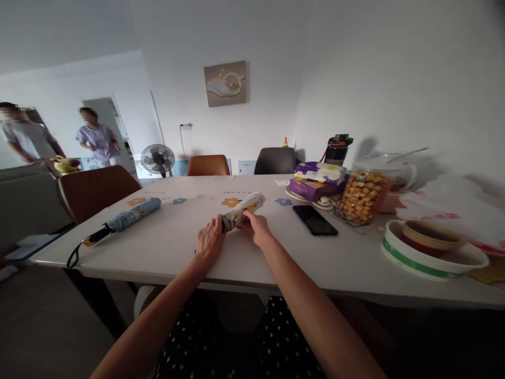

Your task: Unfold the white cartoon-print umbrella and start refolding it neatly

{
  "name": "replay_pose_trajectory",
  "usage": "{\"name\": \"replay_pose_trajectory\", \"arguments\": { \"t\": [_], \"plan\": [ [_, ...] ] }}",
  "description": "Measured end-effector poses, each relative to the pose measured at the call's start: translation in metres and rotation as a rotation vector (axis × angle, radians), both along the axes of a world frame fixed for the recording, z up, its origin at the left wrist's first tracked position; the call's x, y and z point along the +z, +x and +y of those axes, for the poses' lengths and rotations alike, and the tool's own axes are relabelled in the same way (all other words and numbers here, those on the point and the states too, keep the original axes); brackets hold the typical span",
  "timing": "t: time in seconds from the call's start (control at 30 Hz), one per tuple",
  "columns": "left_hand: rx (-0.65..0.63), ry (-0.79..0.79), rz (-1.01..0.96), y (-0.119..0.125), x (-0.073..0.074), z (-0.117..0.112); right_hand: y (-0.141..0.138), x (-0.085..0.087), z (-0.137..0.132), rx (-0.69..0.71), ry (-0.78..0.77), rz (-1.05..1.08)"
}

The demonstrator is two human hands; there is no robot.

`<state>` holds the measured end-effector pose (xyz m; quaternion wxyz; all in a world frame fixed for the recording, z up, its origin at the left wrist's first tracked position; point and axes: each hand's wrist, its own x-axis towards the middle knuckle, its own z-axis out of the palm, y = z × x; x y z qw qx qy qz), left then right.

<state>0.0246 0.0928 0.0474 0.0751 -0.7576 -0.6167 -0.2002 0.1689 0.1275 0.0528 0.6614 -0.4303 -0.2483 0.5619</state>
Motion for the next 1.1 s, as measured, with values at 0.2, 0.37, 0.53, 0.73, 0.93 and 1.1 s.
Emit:
{"name": "replay_pose_trajectory", "arguments": {
  "t": [0.2, 0.37, 0.53, 0.73, 0.93, 1.1],
  "plan": [
    [-0.002, 0.009, -0.015, -0.0006, 0.0002, 0.0001, -0.0026, 0.0028, -0.0023, -0.005, -0.019, -0.026],
    [0.04, -0.065, -0.078, -0.0004, 0.0029, 0.0002, -0.0023, 0.0034, -0.0016, 0.0, 0.003, 0.005],
    [0.043, -0.108, -0.129, -0.0016, 0.0012, 0.0049, -0.0015, 0.0023, 0.0003, -0.064, 0.025, -0.013],
    [0.037, -0.101, -0.155, -0.0034, -0.0013, 0.0085, -0.0014, 0.0026, 0.0004, -0.062, 0.03, -0.012],
    [0.033, -0.101, -0.173, -0.0033, -0.0011, 0.0092, -0.0014, 0.0032, -0.0008, -0.044, 0.031, 0.056],
    [0.048, -0.087, -0.171, -0.0037, -0.0018, 0.0087, -0.0009, 0.006, -0.0043, 0.036, 0.045, 0.068]
  ]
}}
